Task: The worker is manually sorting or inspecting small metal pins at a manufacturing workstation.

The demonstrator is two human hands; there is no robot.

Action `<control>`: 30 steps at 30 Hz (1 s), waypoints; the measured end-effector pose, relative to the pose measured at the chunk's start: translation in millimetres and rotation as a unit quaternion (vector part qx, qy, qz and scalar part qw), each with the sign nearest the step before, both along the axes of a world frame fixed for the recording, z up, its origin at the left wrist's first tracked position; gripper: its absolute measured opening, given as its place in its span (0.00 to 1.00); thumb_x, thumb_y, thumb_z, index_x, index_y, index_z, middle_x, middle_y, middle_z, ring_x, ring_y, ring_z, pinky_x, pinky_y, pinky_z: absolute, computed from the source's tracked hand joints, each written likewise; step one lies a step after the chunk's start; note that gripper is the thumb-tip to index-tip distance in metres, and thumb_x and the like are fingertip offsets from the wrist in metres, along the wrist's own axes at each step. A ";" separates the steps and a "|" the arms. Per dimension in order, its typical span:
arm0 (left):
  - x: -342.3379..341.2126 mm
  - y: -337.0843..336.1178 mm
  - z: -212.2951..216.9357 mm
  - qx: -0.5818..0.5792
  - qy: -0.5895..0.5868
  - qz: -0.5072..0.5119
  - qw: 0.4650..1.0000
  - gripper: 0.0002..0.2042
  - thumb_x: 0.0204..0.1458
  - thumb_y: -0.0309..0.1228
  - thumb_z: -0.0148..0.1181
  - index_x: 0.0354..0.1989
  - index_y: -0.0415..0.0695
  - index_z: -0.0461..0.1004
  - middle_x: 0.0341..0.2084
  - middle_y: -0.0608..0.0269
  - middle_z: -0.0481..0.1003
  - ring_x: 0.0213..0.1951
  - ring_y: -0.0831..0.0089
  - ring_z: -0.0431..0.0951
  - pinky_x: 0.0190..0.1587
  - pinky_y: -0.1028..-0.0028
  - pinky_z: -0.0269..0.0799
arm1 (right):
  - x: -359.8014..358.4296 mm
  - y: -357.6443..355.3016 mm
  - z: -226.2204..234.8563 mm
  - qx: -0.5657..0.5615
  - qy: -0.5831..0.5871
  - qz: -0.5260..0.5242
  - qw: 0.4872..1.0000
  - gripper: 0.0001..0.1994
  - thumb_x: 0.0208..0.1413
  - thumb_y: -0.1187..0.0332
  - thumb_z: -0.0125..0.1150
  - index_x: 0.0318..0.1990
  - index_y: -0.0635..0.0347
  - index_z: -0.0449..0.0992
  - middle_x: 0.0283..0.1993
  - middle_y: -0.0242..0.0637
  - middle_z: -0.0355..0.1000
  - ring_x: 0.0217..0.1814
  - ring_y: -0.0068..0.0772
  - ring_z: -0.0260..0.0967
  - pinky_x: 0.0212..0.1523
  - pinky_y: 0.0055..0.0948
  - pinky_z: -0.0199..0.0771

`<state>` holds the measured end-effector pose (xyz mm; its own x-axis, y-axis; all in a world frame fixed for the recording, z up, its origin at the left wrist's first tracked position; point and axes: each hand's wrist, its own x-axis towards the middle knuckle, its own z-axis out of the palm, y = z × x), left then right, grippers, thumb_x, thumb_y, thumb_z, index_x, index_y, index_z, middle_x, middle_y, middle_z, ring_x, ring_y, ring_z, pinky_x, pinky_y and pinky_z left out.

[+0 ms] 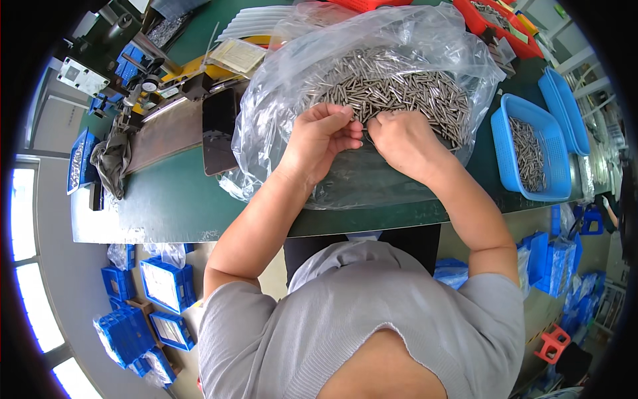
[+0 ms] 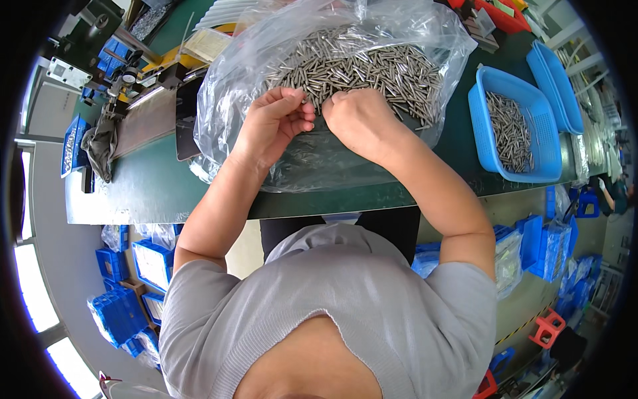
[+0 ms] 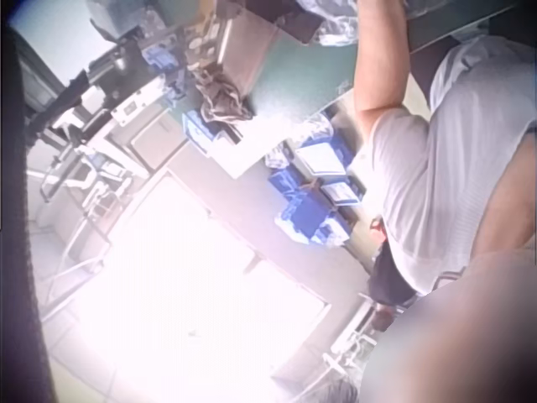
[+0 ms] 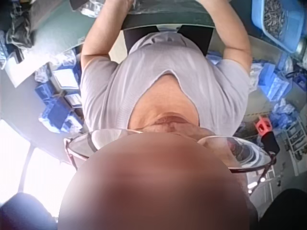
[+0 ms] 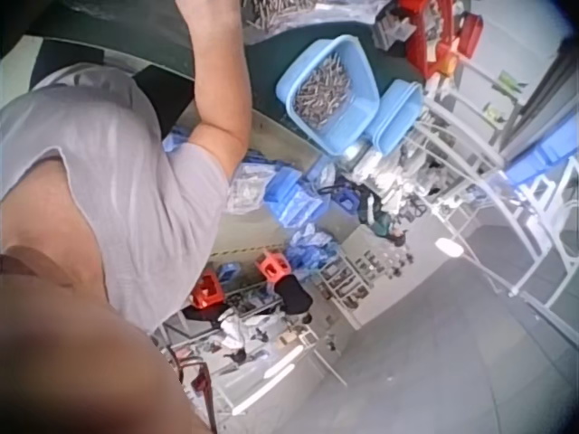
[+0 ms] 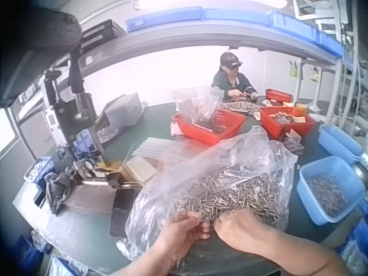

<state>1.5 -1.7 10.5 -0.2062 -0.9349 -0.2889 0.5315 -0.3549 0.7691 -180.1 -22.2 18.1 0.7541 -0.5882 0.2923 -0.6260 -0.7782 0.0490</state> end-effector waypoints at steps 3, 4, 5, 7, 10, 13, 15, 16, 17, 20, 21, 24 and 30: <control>1.5 -0.9 -1.9 -0.002 0.000 -0.004 1.000 0.04 0.55 0.25 0.50 0.33 0.37 0.68 0.25 0.56 0.74 0.28 0.70 0.75 0.32 0.73 0.73 | -3.3 -3.3 -0.5 0.046 -0.039 -0.010 0.998 0.03 0.42 0.72 0.55 0.24 0.61 0.70 0.25 0.38 0.70 0.27 0.40 0.71 0.27 0.35 0.71; 1.2 -0.5 -2.2 -0.003 0.015 -0.014 1.000 0.04 0.55 0.25 0.50 0.33 0.37 0.68 0.26 0.56 0.74 0.29 0.70 0.75 0.32 0.73 0.74 | -7.0 -5.2 0.0 0.096 -0.075 -0.023 0.992 0.03 0.42 0.73 0.56 0.25 0.61 0.70 0.27 0.38 0.70 0.29 0.41 0.71 0.28 0.36 0.71; 1.1 -0.5 -2.8 -0.003 0.029 -0.024 0.999 0.04 0.55 0.26 0.50 0.34 0.37 0.68 0.27 0.56 0.74 0.29 0.70 0.75 0.33 0.73 0.74 | -10.3 -8.3 1.6 0.125 -0.141 -0.024 0.982 0.04 0.45 0.73 0.56 0.29 0.60 0.73 0.27 0.35 0.71 0.27 0.34 0.71 0.26 0.32 0.69; 1.8 -1.5 -4.8 -0.007 0.051 -0.044 0.998 0.04 0.55 0.25 0.50 0.34 0.37 0.68 0.27 0.54 0.74 0.30 0.68 0.76 0.33 0.72 0.75 | -13.4 -15.3 6.2 0.322 -0.318 -0.067 0.889 0.06 0.50 0.71 0.56 0.34 0.61 0.74 0.27 0.30 0.70 0.27 0.24 0.68 0.25 0.27 0.67; -0.1 -1.2 -8.5 -0.006 0.090 -0.077 0.993 0.04 0.55 0.25 0.50 0.34 0.36 0.68 0.29 0.52 0.74 0.30 0.66 0.76 0.34 0.70 0.76 | -13.9 -17.2 9.4 0.486 -0.477 -0.061 0.730 0.07 0.53 0.69 0.57 0.37 0.61 0.75 0.26 0.23 0.67 0.23 0.12 0.57 0.21 0.16 0.56; -1.8 -0.2 -9.4 0.002 0.110 -0.088 0.990 0.04 0.55 0.25 0.50 0.34 0.37 0.69 0.30 0.51 0.75 0.31 0.66 0.77 0.35 0.70 0.76 | -6.2 -10.0 7.7 0.571 -0.546 -0.077 0.608 0.07 0.53 0.69 0.58 0.38 0.60 0.76 0.26 0.21 0.66 0.21 0.07 0.50 0.19 0.11 0.45; -2.3 0.0 -9.0 0.005 0.113 -0.085 0.990 0.04 0.55 0.25 0.51 0.33 0.37 0.69 0.30 0.52 0.75 0.31 0.66 0.77 0.35 0.70 0.76 | -4.2 -7.3 6.4 0.558 -0.527 -0.064 0.637 0.07 0.53 0.69 0.57 0.38 0.60 0.76 0.26 0.21 0.65 0.21 0.07 0.50 0.19 0.11 0.47; -2.4 0.0 -8.9 0.006 0.116 -0.085 0.990 0.04 0.55 0.25 0.51 0.33 0.37 0.69 0.29 0.52 0.75 0.31 0.66 0.77 0.35 0.70 0.76 | -3.0 -6.2 5.1 0.540 -0.531 -0.065 0.650 0.07 0.53 0.69 0.58 0.38 0.60 0.76 0.25 0.20 0.65 0.21 0.07 0.50 0.19 0.11 0.47; -2.5 0.1 -8.9 0.008 0.120 -0.085 0.989 0.05 0.55 0.26 0.51 0.33 0.37 0.69 0.29 0.52 0.75 0.31 0.66 0.77 0.35 0.70 0.77 | -2.7 -6.4 4.2 0.541 -0.531 -0.065 0.650 0.07 0.53 0.69 0.58 0.38 0.60 0.76 0.25 0.20 0.65 0.21 0.07 0.50 0.19 0.11 0.47; -1.4 1.1 -8.6 0.001 0.109 -0.091 0.990 0.06 0.56 0.28 0.51 0.35 0.38 0.70 0.30 0.54 0.75 0.32 0.68 0.76 0.36 0.72 0.75 | -2.8 -7.0 3.8 0.499 -0.529 -0.036 0.685 0.07 0.53 0.69 0.58 0.38 0.60 0.76 0.25 0.20 0.65 0.22 0.07 0.51 0.19 0.11 0.47; -1.4 1.6 -7.8 0.001 0.109 -0.091 0.990 0.06 0.56 0.28 0.51 0.35 0.38 0.70 0.30 0.54 0.75 0.32 0.68 0.76 0.36 0.72 0.75 | -3.4 -7.4 5.4 0.498 -0.525 -0.033 0.689 0.06 0.53 0.70 0.57 0.37 0.60 0.76 0.25 0.20 0.65 0.22 0.07 0.52 0.20 0.11 0.48; -1.5 1.9 -6.3 -0.004 0.106 -0.088 0.990 0.06 0.56 0.28 0.51 0.35 0.38 0.70 0.29 0.55 0.75 0.31 0.68 0.76 0.35 0.72 0.75 | -4.0 -7.4 6.2 0.479 -0.514 -0.030 0.711 0.05 0.52 0.70 0.57 0.35 0.61 0.76 0.25 0.21 0.66 0.24 0.08 0.55 0.23 0.11 0.52; -4.7 4.7 -8.2 -0.017 0.067 -0.093 0.993 0.06 0.55 0.27 0.52 0.33 0.37 0.70 0.27 0.55 0.75 0.29 0.69 0.76 0.34 0.72 0.75 | -6.7 -6.1 10.4 0.437 -0.449 -0.046 0.778 0.03 0.50 0.74 0.57 0.31 0.63 0.74 0.27 0.25 0.69 0.29 0.12 0.61 0.32 0.15 0.62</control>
